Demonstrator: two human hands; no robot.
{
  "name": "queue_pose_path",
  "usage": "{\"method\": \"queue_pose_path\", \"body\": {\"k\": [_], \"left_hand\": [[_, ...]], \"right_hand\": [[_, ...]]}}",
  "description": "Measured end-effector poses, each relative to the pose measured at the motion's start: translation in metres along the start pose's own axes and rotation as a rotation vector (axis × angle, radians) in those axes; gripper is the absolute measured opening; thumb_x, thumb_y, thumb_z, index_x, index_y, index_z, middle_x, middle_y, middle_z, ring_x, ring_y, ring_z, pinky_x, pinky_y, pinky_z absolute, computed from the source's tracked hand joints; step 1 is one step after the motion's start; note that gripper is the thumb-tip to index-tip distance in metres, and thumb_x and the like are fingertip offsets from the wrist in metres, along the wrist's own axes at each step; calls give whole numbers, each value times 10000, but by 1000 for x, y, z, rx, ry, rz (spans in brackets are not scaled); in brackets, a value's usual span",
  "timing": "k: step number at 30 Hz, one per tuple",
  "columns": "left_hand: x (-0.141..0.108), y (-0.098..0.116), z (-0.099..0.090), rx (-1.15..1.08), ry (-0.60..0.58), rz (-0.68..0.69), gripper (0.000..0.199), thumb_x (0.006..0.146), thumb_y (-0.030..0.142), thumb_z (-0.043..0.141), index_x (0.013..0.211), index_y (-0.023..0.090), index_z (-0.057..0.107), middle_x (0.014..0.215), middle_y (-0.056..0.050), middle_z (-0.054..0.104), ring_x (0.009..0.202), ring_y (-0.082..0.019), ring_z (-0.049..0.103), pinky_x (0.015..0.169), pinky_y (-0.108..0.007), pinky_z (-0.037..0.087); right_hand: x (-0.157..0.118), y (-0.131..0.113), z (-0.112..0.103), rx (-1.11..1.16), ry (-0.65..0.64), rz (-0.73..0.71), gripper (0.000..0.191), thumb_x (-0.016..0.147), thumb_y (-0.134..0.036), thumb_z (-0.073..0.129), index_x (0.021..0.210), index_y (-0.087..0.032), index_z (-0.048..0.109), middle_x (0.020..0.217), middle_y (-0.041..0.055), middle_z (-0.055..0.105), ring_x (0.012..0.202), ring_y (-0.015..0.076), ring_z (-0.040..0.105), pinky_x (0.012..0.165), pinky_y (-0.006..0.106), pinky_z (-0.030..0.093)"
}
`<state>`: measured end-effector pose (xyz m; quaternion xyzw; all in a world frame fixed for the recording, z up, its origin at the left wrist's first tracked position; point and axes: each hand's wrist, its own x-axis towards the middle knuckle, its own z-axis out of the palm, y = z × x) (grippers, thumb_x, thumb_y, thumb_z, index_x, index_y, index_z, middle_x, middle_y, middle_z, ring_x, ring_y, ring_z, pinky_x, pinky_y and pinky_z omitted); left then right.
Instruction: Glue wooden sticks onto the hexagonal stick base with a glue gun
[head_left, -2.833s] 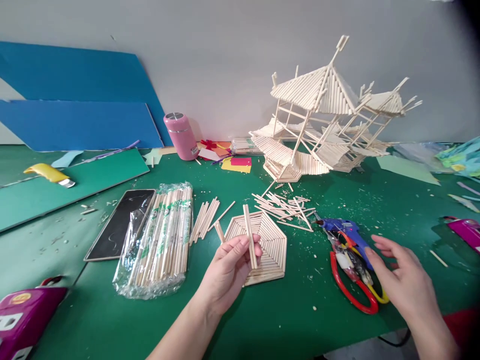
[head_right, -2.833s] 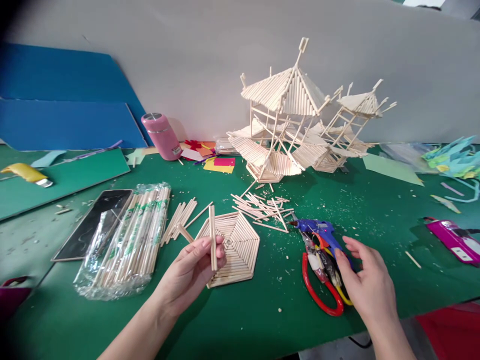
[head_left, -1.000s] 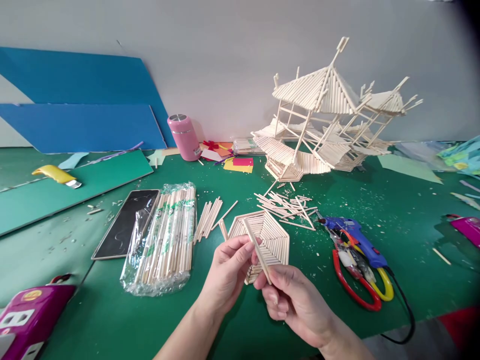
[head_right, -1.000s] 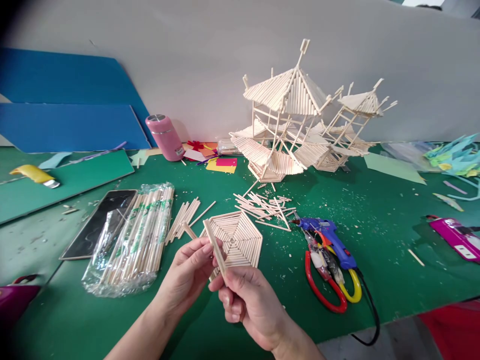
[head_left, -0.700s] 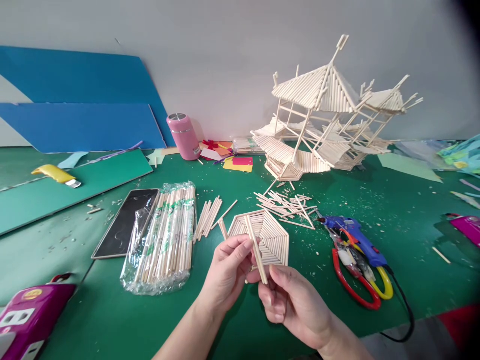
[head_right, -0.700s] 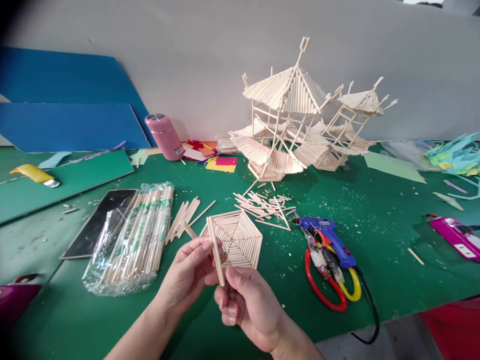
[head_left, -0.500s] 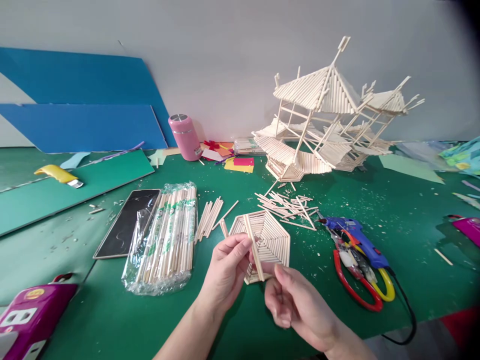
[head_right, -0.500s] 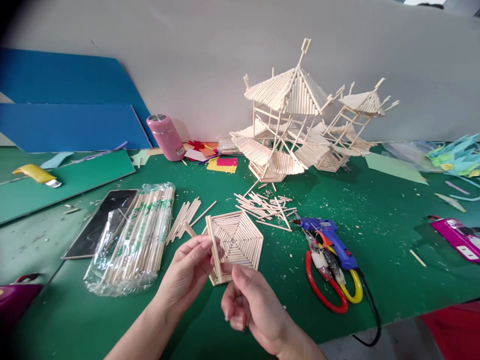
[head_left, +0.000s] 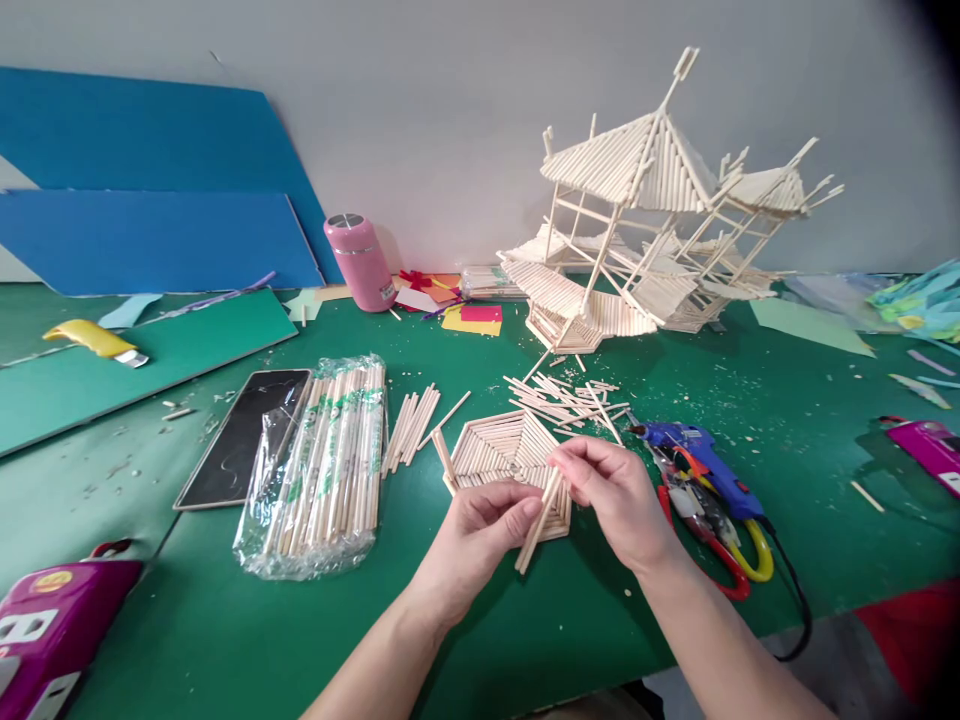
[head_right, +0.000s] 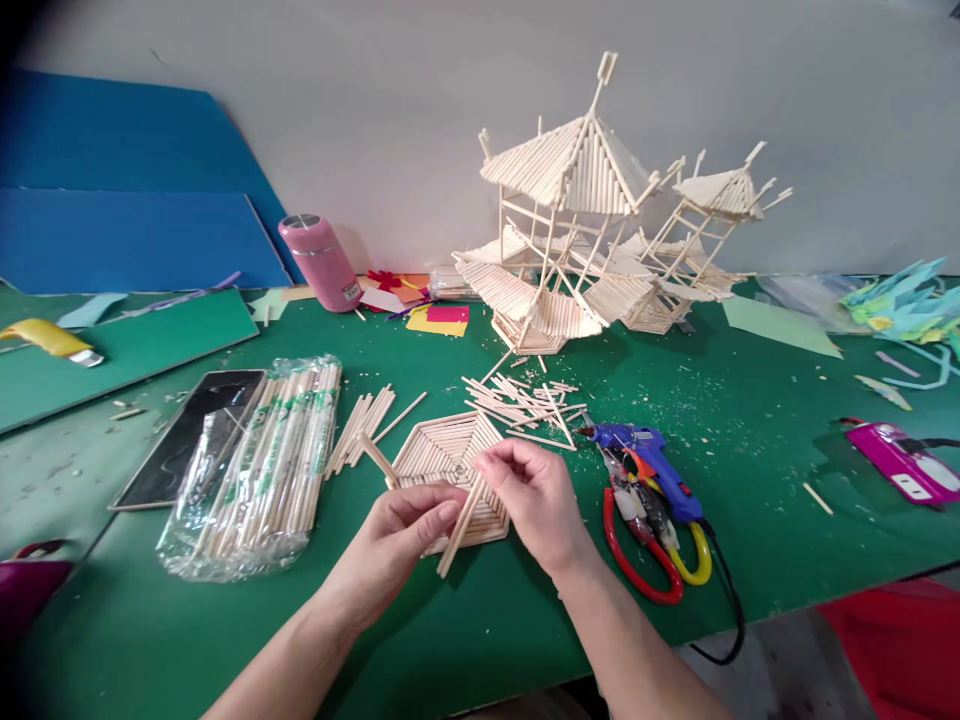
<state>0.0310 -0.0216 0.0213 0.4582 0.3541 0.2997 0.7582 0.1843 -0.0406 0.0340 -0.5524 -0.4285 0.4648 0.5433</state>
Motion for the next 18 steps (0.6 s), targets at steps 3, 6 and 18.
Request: {"method": "queue_pose_path", "body": {"k": [3, 6, 18], "left_hand": [[0, -3, 1, 133, 52, 33, 221, 742, 326, 623, 822, 128, 678, 752, -41, 618, 694, -131, 520, 621, -210, 395], [1, -8, 3, 265, 74, 52, 231, 731, 332, 622, 793, 111, 651, 655, -20, 561, 599, -114, 462, 539, -208, 360], [3, -13, 1, 409, 136, 115, 258, 777, 337, 536, 660, 113, 587, 557, 10, 439, 534, -98, 357, 476, -205, 300]], "right_hand": [[7, 4, -6, 214, 152, 54, 143, 720, -283, 654, 670, -149, 647, 498, -55, 451, 440, 35, 341, 419, 186, 249], [12, 6, -11, 276, 248, 47, 140, 699, -299, 661, 679, -160, 656, 510, -59, 448, 427, 26, 333, 406, 175, 243], [14, 18, -12, 298, 342, 45, 154, 663, -299, 695, 693, -150, 666, 514, -48, 469, 433, 39, 358, 384, 178, 252]]}}
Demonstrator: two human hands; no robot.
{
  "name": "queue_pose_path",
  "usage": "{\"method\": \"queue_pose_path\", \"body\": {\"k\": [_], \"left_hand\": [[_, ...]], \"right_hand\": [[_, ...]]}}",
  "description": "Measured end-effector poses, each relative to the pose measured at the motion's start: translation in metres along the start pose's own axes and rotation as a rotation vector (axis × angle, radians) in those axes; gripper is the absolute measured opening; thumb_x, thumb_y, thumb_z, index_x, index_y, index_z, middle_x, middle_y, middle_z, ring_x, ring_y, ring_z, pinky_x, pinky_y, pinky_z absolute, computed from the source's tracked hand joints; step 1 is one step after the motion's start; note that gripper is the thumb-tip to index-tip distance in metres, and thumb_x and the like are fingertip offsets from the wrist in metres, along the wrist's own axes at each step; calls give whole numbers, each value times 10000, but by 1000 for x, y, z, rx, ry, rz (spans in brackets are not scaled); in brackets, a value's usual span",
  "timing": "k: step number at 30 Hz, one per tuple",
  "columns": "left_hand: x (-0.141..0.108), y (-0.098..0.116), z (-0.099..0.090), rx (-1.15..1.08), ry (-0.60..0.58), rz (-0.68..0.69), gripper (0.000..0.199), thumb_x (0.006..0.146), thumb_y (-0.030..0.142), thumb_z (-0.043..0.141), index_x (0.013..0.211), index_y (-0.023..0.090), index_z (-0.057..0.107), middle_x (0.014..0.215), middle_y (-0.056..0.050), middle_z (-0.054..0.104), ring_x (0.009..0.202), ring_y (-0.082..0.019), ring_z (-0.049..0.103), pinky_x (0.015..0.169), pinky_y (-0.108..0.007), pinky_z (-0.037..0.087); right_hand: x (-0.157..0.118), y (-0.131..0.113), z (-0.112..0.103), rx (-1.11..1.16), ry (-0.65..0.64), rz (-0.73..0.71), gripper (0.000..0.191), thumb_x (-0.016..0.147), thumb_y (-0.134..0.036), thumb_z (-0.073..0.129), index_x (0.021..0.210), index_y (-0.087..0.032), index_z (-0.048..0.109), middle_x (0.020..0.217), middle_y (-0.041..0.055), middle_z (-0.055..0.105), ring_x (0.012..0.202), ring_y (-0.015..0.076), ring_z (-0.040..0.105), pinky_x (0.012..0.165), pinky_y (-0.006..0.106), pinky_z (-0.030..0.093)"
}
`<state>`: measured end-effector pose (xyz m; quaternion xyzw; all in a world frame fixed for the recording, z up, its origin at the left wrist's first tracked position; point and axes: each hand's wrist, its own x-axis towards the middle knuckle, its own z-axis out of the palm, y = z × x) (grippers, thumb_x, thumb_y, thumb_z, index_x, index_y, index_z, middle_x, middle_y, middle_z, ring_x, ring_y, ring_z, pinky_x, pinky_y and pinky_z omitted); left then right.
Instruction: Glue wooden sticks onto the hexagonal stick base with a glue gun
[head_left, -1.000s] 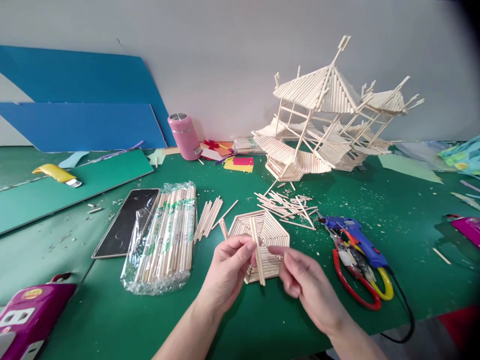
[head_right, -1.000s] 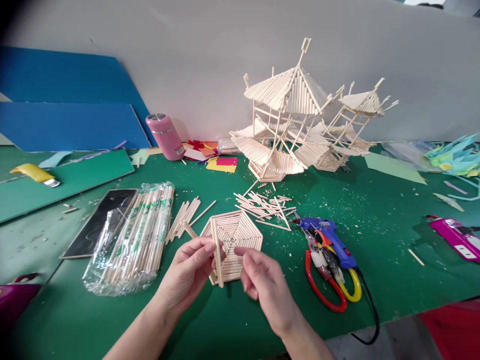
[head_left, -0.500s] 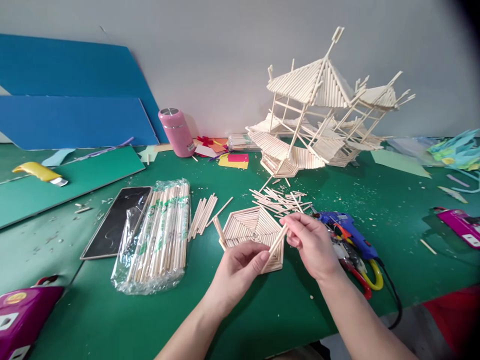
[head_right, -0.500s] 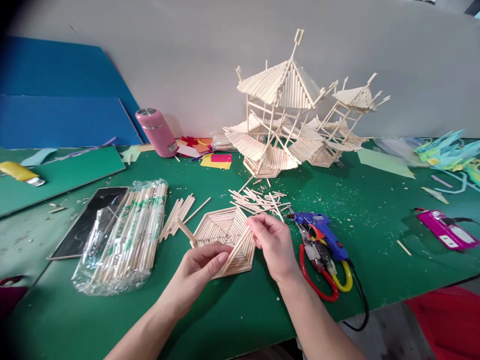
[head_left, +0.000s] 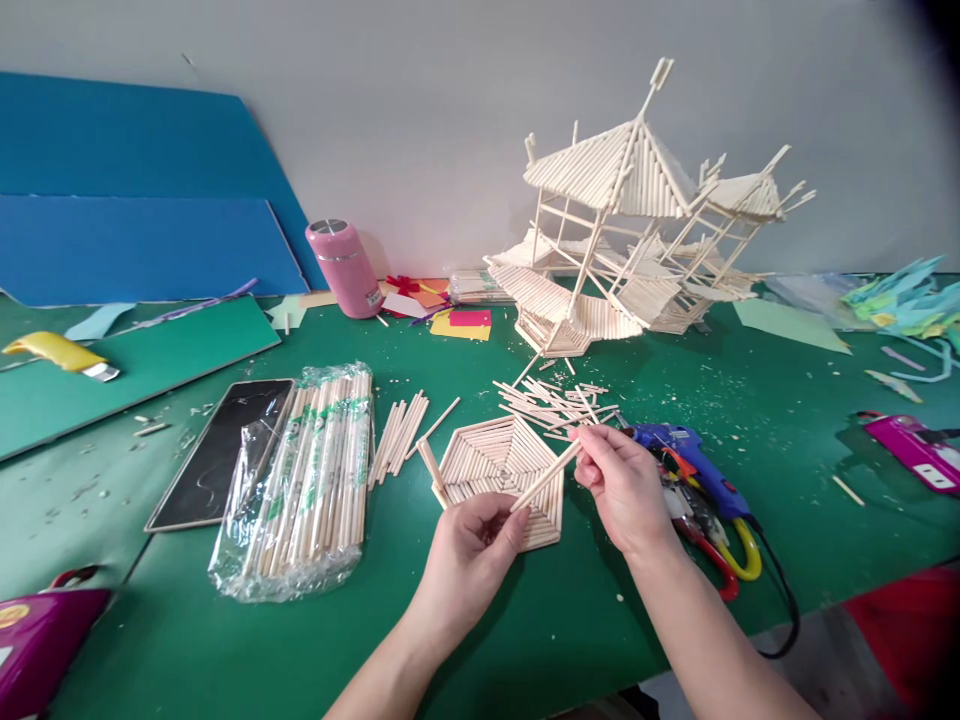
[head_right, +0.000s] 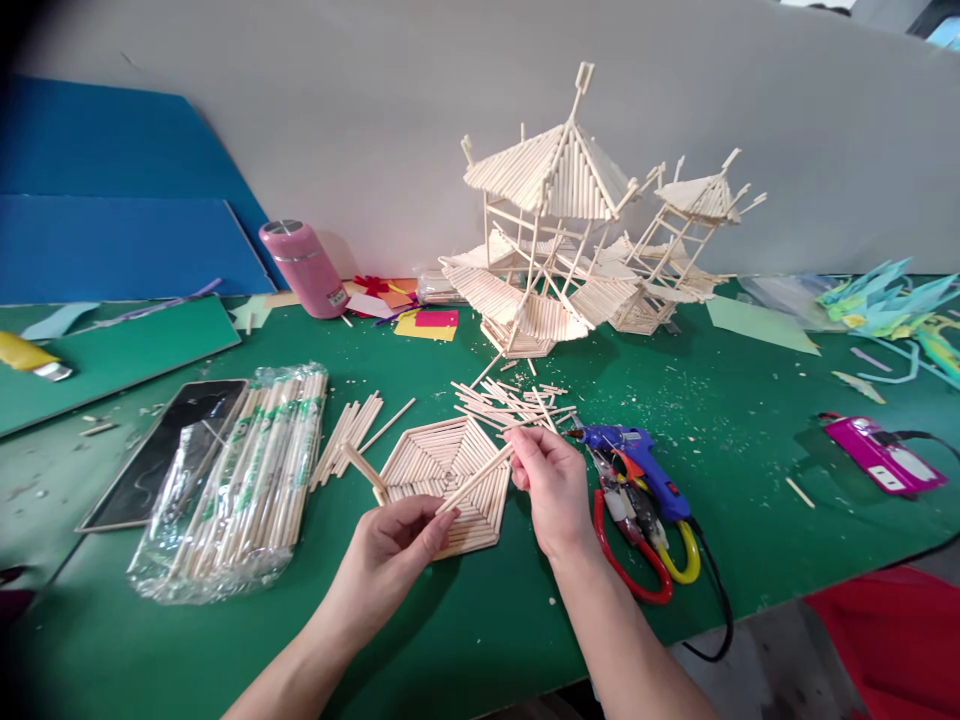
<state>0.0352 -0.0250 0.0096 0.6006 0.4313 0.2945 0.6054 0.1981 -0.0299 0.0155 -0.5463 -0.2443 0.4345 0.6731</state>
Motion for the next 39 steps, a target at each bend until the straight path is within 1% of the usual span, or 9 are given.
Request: {"method": "queue_pose_path", "body": {"k": [7, 12, 15, 21, 24, 27, 30, 34, 39], "left_hand": [[-2, -1, 0, 27, -6, 6, 261, 786, 341, 530, 656, 128, 607, 546, 1, 461, 535, -115, 376, 482, -216, 291], [-2, 6, 0, 145, 72, 151, 256, 785, 288, 538, 581, 152, 612, 501, 7, 454, 489, -114, 368, 476, -226, 261], [-2, 8, 0, 257, 70, 211, 276, 806, 261, 510, 559, 160, 584, 513, 2, 463, 492, -116, 390, 495, -231, 269], [-4, 9, 0, 316, 17, 181, 252, 817, 275, 497, 637, 141, 611, 558, -16, 508, 518, -118, 414, 498, -229, 296], [-7, 12, -1, 166, -60, 106, 216, 771, 317, 565, 796, 119, 648, 616, -30, 551, 569, -133, 458, 523, -226, 348], [-8, 13, -2, -92, -27, -17, 354, 751, 374, 590, 993, 118, 625, 757, -67, 616, 685, -168, 523, 634, -256, 412], [-5, 13, -2, -354, -49, -154, 309, 744, 394, 602, 863, 118, 672, 720, -60, 610, 661, -151, 505, 637, -254, 404], [0, 12, -3, -525, -190, -186, 247, 737, 328, 633, 643, 106, 686, 560, -18, 512, 550, -96, 382, 525, -214, 301], [-1, 12, -5, -745, -255, -283, 223, 671, 316, 696, 663, 93, 696, 491, 16, 423, 501, -69, 327, 482, -206, 234]], "right_hand": [[-1, 1, 0, -5, -6, 5, 163, 678, -308, 687, 699, -149, 653, 526, -50, 460, 445, 36, 361, 395, 178, 259], [0, 2, 0, 4, 0, 5, 165, 674, -308, 693, 694, -148, 653, 516, -51, 457, 441, 39, 356, 393, 181, 259], [-1, 2, 0, 15, 0, 6, 157, 671, -302, 697, 685, -151, 655, 500, -59, 448, 429, 30, 349, 391, 175, 256], [3, 1, 0, 51, -15, 28, 130, 678, -275, 692, 675, -149, 660, 500, -62, 442, 427, 16, 338, 395, 164, 238], [7, -5, -5, 75, -47, 56, 130, 672, -269, 689, 667, -144, 654, 497, -65, 432, 420, 13, 316, 394, 164, 219], [6, -11, -7, 78, -138, 109, 130, 683, -267, 670, 663, -141, 647, 482, -71, 415, 408, 11, 297, 399, 167, 210], [-1, -15, -3, 37, -311, 204, 134, 684, -246, 669, 668, -114, 655, 467, -55, 442, 405, 20, 323, 405, 179, 212], [-9, -13, 9, -53, -564, 255, 161, 739, -266, 622, 689, -116, 649, 491, -54, 443, 422, 31, 338, 417, 188, 214], [-9, -12, 17, -142, -613, 194, 183, 765, -305, 598, 725, -135, 654, 508, -60, 431, 447, 42, 331, 422, 190, 233]]}}
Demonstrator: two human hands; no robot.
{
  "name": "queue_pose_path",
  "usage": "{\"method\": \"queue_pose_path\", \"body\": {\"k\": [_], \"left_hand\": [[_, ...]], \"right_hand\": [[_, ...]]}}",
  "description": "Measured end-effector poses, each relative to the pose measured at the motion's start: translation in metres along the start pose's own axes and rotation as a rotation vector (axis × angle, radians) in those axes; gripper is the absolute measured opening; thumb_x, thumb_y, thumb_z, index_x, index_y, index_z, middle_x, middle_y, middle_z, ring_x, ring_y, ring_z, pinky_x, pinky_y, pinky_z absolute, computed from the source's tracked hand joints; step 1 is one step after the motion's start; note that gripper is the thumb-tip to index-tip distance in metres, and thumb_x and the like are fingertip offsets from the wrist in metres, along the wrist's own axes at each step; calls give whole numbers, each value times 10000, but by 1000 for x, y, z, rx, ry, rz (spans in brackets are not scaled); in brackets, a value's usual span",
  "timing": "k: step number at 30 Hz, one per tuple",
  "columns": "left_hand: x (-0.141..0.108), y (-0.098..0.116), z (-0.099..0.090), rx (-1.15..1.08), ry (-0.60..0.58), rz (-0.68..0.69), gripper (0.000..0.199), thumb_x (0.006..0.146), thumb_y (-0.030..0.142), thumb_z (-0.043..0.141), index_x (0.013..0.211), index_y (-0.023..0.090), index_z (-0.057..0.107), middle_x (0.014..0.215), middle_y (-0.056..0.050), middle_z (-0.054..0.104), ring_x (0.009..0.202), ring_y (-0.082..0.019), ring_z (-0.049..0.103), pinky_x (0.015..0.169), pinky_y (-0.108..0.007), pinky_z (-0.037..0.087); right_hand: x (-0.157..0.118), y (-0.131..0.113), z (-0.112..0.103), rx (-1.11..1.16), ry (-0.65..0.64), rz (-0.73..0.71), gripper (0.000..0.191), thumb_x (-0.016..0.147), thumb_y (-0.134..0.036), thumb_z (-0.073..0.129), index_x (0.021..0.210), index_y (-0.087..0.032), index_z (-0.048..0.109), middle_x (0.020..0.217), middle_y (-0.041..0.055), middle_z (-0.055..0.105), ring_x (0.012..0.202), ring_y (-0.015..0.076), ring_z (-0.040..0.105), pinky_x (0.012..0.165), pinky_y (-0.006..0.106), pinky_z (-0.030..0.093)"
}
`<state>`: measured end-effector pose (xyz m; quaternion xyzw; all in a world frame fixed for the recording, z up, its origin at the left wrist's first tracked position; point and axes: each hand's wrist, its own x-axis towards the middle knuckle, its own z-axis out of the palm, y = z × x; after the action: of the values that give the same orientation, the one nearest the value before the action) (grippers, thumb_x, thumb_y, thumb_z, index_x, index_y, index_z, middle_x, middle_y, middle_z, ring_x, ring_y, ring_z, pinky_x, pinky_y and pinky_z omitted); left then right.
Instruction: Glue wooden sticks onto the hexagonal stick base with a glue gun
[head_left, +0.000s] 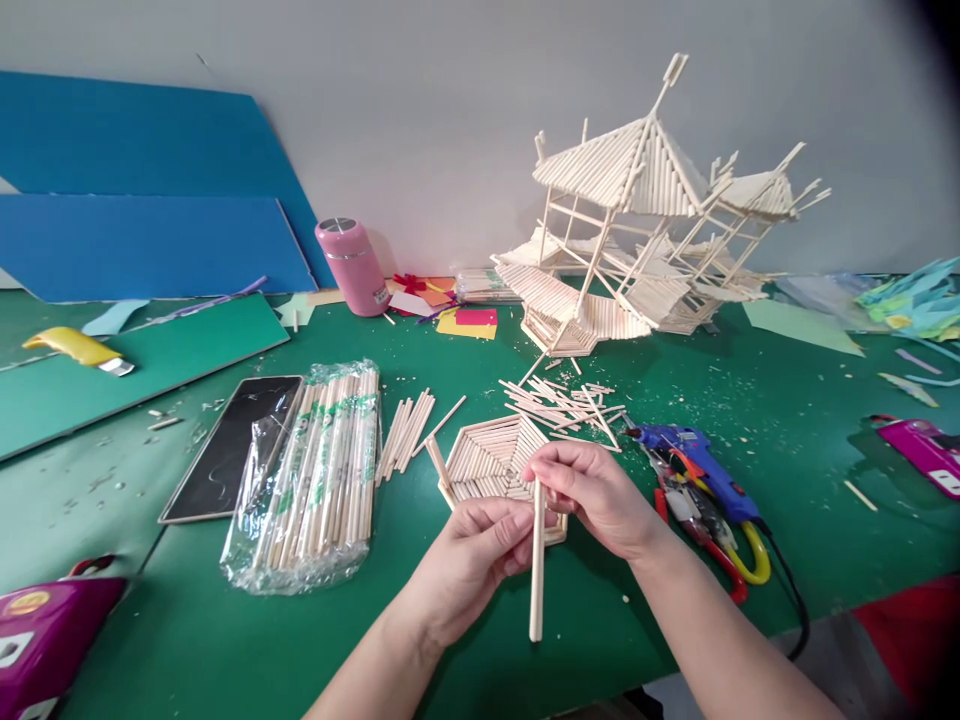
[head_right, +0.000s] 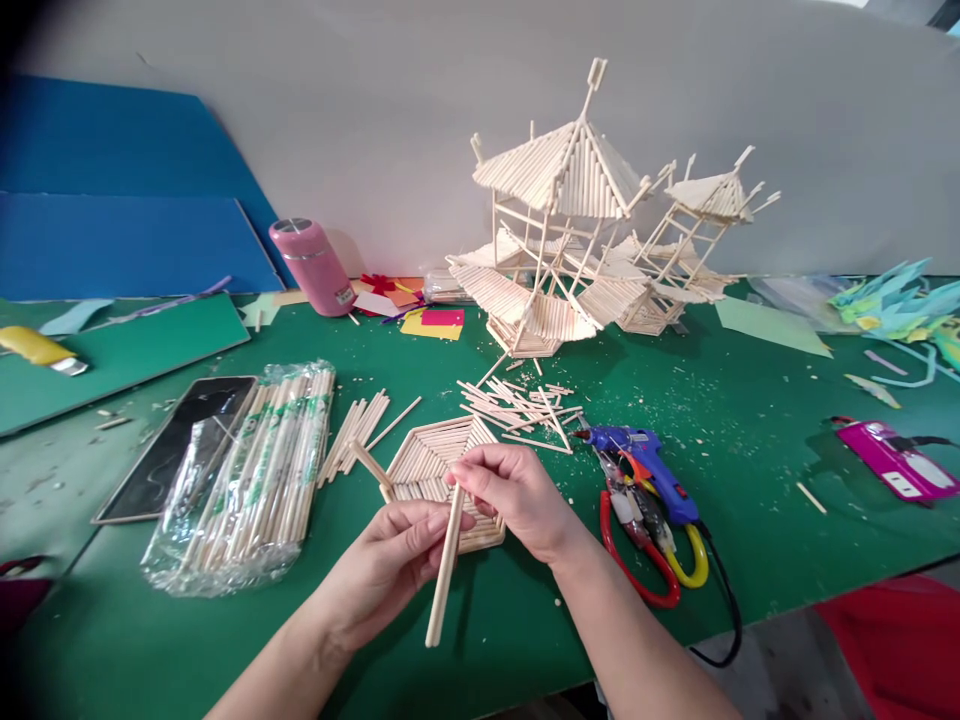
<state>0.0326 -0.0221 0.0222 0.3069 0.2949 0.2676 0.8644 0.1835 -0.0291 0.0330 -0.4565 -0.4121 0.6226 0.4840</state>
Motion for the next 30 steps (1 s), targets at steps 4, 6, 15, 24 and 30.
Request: {"method": "queue_pose_path", "body": {"k": [4, 6, 15, 24, 30], "left_hand": [[-1, 0, -1, -132, -26, -54, 217, 648, 297, 718, 700, 88, 695, 483, 25, 420, 478, -56, 356, 492, -195, 272], [-1, -1, -1, -167, -46, -70, 212, 659, 290, 711, 710, 85, 690, 489, 20, 441, 468, -51, 367, 492, -190, 285], [0, -4, -5, -201, -49, -44, 187, 655, 271, 701, 664, 86, 674, 478, -5, 518, 432, -62, 420, 492, -220, 300], [3, 0, -10, -315, 15, 109, 162, 716, 253, 630, 690, 97, 664, 472, 14, 495, 439, -67, 426, 490, -220, 313], [4, 4, -9, -367, 94, 118, 138, 719, 222, 627, 713, 90, 669, 506, 7, 523, 463, -65, 451, 525, -214, 361]], "right_hand": [[1, 0, 2, -49, -11, -6, 187, 768, -332, 600, 766, -157, 666, 554, -42, 485, 467, 53, 380, 426, 190, 273], [1, -1, 3, -57, -24, 1, 189, 769, -343, 599, 774, -166, 665, 560, -40, 484, 475, 60, 389, 429, 192, 288], [3, -4, 2, -48, 99, -66, 336, 841, -403, 487, 1086, -188, 568, 688, -16, 514, 506, 64, 392, 463, 204, 316], [-53, -5, -84, -732, 831, -207, 396, 837, -479, 432, 603, -193, 574, 635, 35, 596, 564, 147, 533, 549, 272, 415], [-99, 10, -152, -1258, 1024, 29, 379, 730, -492, 524, 972, -203, 572, 939, 90, 634, 633, 212, 592, 542, 329, 453]]}}
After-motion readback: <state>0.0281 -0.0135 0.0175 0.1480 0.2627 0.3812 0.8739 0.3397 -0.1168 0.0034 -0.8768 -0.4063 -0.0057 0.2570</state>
